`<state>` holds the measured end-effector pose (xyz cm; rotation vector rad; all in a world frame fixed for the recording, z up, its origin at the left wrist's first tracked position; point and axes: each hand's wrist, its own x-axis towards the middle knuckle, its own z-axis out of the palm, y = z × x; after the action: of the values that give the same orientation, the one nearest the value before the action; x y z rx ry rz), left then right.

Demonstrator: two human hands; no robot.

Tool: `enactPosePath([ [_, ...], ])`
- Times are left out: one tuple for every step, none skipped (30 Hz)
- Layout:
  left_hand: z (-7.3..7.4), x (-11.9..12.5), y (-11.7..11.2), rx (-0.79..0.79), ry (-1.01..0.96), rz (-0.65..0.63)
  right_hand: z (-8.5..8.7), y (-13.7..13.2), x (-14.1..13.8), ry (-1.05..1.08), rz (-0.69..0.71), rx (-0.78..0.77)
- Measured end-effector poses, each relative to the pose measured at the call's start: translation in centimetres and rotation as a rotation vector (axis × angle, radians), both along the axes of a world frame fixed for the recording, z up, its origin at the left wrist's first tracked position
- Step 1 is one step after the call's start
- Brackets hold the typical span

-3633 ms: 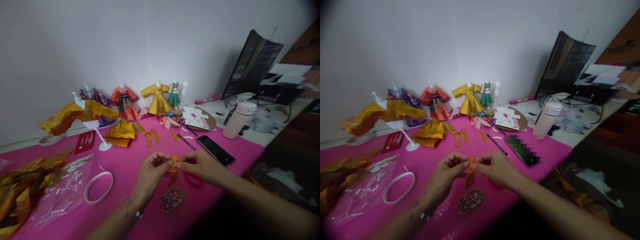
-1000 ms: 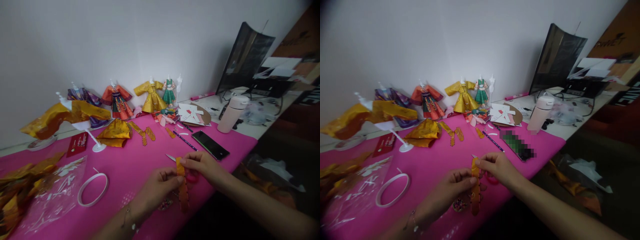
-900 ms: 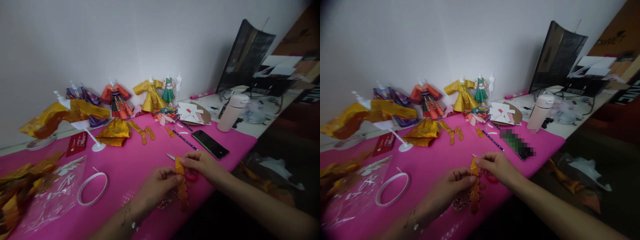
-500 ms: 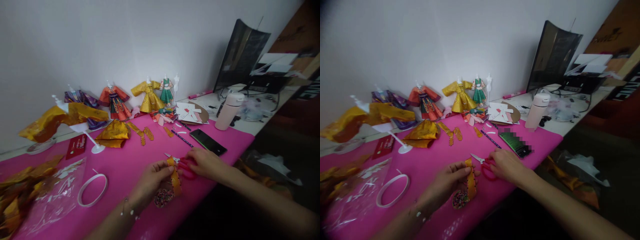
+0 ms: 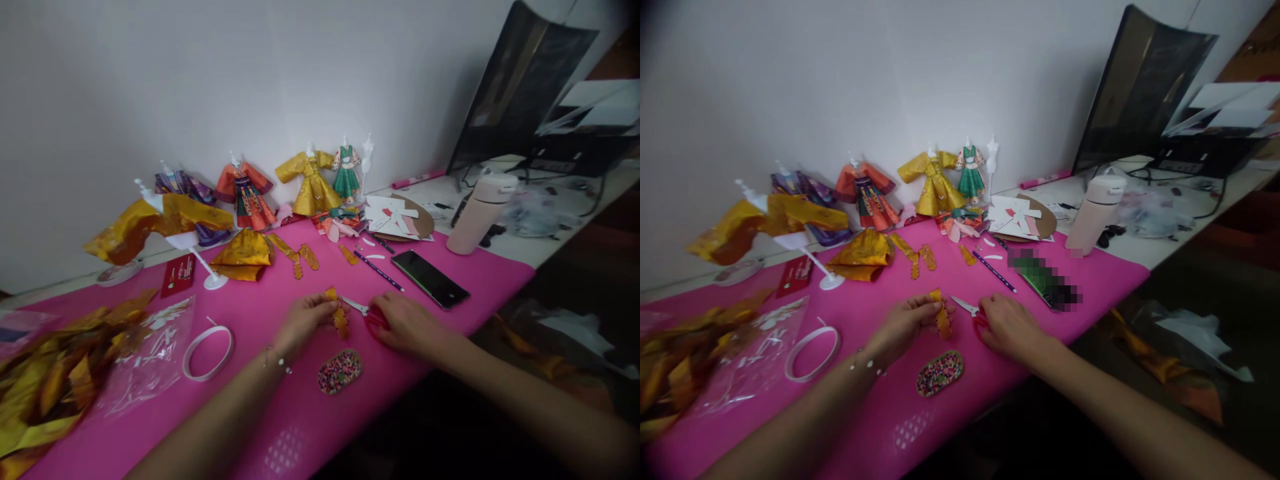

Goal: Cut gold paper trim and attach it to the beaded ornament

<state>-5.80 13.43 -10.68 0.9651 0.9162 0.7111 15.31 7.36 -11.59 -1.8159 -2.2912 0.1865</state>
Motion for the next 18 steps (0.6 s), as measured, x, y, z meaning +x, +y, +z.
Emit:
enactPosePath([
  [0.0,-0.1,0.2,0.002,0.009,0.012,-0.1,0.0,0.0,0.000,-0.004,-0.001],
  [0.1,-0.2,0.4,0.004,0.017,0.025,-0.1,0.0,0.0,0.002,-0.006,-0.002],
  [0.2,-0.3,0.5,0.004,0.023,0.038,-0.1,0.0,0.1,0.007,-0.006,-0.003],
  [0.5,-0.5,0.7,0.004,0.029,0.052,0.1,0.0,0.3,0.014,-0.005,-0.003],
  [0.8,-0.6,0.7,0.003,0.033,0.065,0.3,0.1,0.6,0.023,-0.004,-0.002],
  [1.1,-0.8,0.7,0.002,0.036,0.079,0.6,0.2,0.9,0.034,-0.007,0.000],
  [1.5,-1.0,0.6,0.001,0.039,0.090,1.0,0.3,1.2,0.047,-0.011,0.003],
  [1.9,-1.4,0.4,-0.003,0.041,0.095,1.5,0.4,1.6,0.061,-0.017,0.006],
  [2.3,-1.7,0.1,-0.010,0.044,0.095,2.0,0.5,2.0,0.075,-0.024,0.008],
  [2.7,-2.2,-0.4,-0.020,0.049,0.090,2.6,0.5,2.3,0.089,-0.028,0.004],
  [3.0,-2.7,-1.0,-0.035,0.056,0.075,3.2,0.5,2.7,0.103,-0.031,-0.006],
  [3.2,-3.3,-1.6,-0.049,0.065,0.063,3.8,0.4,2.9,0.114,-0.033,-0.023],
  [3.3,-3.8,-2.3,-0.064,0.077,0.051,4.3,0.2,3.2,0.119,-0.039,-0.044],
  [3.3,-4.4,-3.0,-0.078,0.090,0.042,4.7,-0.1,3.3,0.118,-0.046,-0.066],
  [3.2,-4.9,-3.7,-0.094,0.102,0.038,5.1,-0.5,3.4,0.115,-0.053,-0.084],
  [2.9,-5.4,-4.3,-0.111,0.114,0.036,5.4,-1.0,3.4,0.120,-0.052,-0.095],
  [2.6,-5.8,-4.8,-0.128,0.122,0.035,5.6,-1.5,3.4,0.134,-0.038,-0.101],
  [2.2,-6.1,-5.2,-0.144,0.128,0.036,5.9,-2.1,3.2,0.162,-0.014,-0.098],
])
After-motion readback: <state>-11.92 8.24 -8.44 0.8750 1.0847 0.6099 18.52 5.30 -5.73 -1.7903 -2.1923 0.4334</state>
